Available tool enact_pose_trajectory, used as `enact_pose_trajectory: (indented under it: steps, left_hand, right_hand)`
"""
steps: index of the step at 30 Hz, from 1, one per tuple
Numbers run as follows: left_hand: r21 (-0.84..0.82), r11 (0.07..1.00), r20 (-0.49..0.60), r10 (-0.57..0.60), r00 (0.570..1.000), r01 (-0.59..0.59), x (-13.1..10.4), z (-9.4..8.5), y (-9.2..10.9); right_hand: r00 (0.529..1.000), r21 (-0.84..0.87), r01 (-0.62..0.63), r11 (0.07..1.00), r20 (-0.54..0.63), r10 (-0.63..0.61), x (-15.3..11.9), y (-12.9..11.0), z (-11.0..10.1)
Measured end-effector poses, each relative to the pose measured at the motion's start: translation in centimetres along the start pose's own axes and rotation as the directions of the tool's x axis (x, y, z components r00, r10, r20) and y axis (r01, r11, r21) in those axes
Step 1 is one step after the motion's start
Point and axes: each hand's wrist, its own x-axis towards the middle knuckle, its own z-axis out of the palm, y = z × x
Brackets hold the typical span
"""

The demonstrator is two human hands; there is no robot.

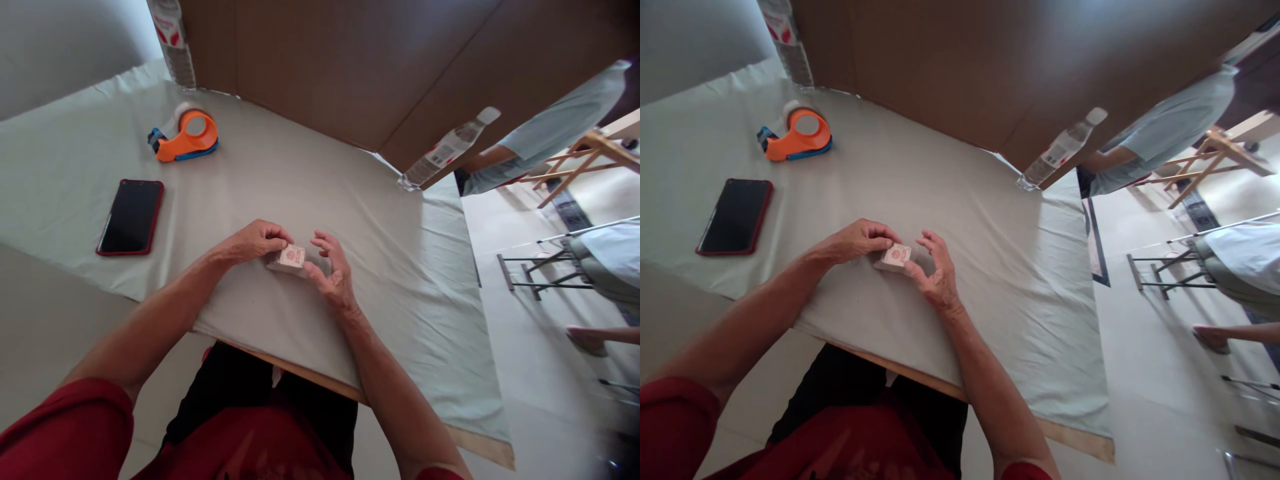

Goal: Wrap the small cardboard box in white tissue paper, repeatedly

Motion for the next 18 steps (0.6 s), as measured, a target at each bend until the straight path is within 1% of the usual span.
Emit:
enact_pose_trajectory:
  steps: [3,5,7,9,11,13,14,16,17,18]
  left_hand:
    - [-0.011,1.0,0.008,0.02,1.0,-0.02,-0.1,0.0,0.0]
    - [-0.005,0.999,0.008,0.038,0.999,-0.038,-0.1,0.0,0.1]
    - [0.021,0.998,-0.001,0.054,0.999,-0.054,-0.1,0.0,0.1]
    - [0.048,0.997,-0.011,0.063,0.998,-0.062,-0.1,0.1,0.1]
    - [0.06,0.996,-0.024,0.062,0.998,-0.06,0.0,0.2,0.2]
    - [0.08,0.995,-0.081,0.065,0.995,-0.059,-0.1,0.3,0.5]
    - [0.1,0.993,-0.133,0.075,0.988,-0.062,-0.3,0.2,0.7]
    - [0.148,0.987,-0.253,0.103,0.962,-0.067,-1.3,0.1,1.7]
    - [0.164,0.984,-0.303,0.114,0.946,-0.066,-2.1,0.0,2.3]
    - [0.168,0.984,-0.329,0.111,0.938,-0.058,-3.2,0.0,3.0]
  right_hand:
    - [0.991,-0.141,0.104,0.985,0.103,-0.09,0.2,0.0,0.6]
    - [0.979,-0.257,0.184,0.949,0.136,-0.154,0.4,-0.2,0.9]
    - [0.969,-0.332,0.238,0.913,0.141,-0.202,0.3,-0.3,1.1]
    - [0.968,-0.35,0.249,0.903,0.112,-0.223,0.1,-0.3,1.3]
    - [0.974,-0.314,0.224,0.923,0.041,-0.222,-0.3,-0.3,1.2]
    - [0.978,-0.234,0.172,0.957,-0.073,-0.193,-0.6,0.0,1.0]
    - [0.978,-0.185,0.138,0.973,-0.131,-0.164,-0.7,0.2,0.8]
    - [0.974,-0.082,0.055,0.995,-0.213,-0.071,-0.7,0.7,0.5]
    - [0.971,-0.037,0.01,0.999,-0.238,-0.018,-0.6,1.0,0.4]
    - [0.968,0.0,-0.035,0.999,-0.247,0.034,-0.5,1.2,0.4]
